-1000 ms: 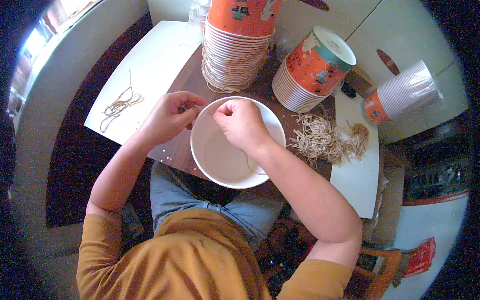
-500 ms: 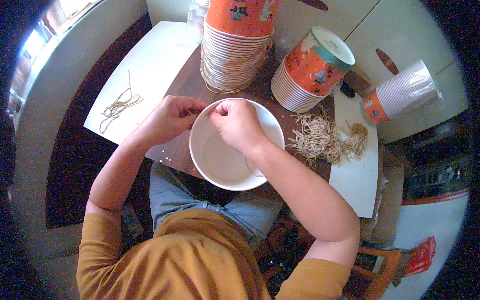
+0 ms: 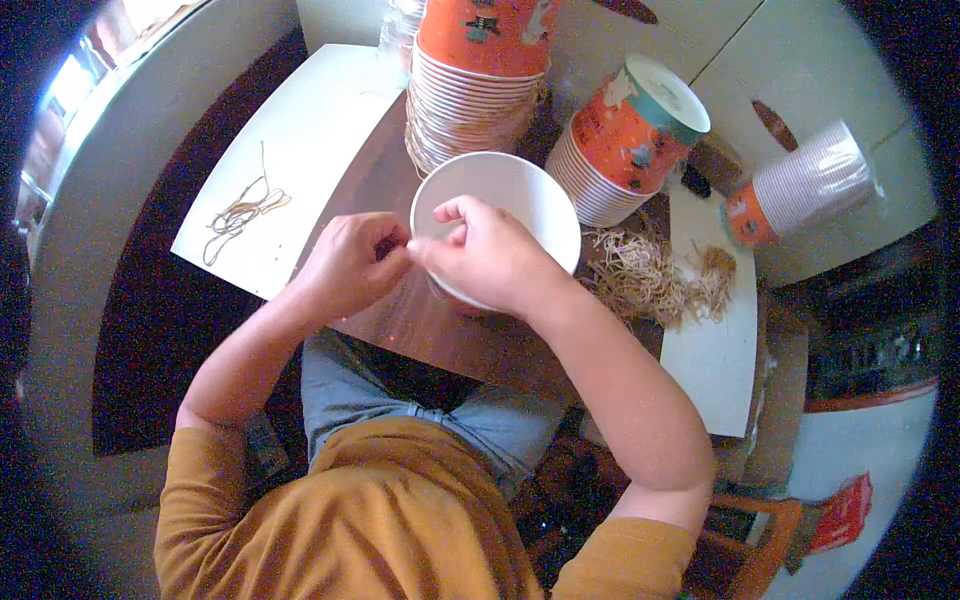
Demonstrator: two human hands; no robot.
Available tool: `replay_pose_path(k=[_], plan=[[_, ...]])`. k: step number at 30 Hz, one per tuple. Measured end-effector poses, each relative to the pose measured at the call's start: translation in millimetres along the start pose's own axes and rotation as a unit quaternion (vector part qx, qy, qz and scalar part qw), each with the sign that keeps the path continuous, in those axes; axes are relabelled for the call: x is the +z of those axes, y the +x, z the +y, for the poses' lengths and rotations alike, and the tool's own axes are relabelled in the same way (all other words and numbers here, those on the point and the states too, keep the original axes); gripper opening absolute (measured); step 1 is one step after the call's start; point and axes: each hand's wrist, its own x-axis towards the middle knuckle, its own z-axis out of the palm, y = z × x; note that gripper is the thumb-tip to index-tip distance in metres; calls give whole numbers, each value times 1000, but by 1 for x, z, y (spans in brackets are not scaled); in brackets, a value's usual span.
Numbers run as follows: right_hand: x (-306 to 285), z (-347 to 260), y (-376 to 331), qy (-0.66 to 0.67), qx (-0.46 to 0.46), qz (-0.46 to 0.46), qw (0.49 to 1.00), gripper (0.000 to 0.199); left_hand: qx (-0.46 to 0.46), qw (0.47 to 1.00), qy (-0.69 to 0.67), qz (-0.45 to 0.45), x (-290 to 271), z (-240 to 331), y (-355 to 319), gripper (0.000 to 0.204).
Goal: Attaching rubber band handles to paper buckets by threading them through pre-punched holes.
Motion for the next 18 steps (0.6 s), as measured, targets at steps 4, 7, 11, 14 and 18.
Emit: replay_pose_path(k=[4,7,11,14,18], plan=[[-14,-38,-62,-265,-128,13,956,71,-71,991,-114,-13,-8,10,-26,15],[-7,-27,-68,-293,-128,43,947,48,-46,980,-192,-18,-13,18,-35,11],[-1,-12,-56,-247,-124,80,958,24,87,990,-112,25,-11,15,-45,4],[8,-10,-54,-251,-147,95,952,22,143,982,-109,62,-9,17,-50,8],[17,-17,-51,-274,-153,95,945,18,110,957,-259,76,4,6,-42,7]])
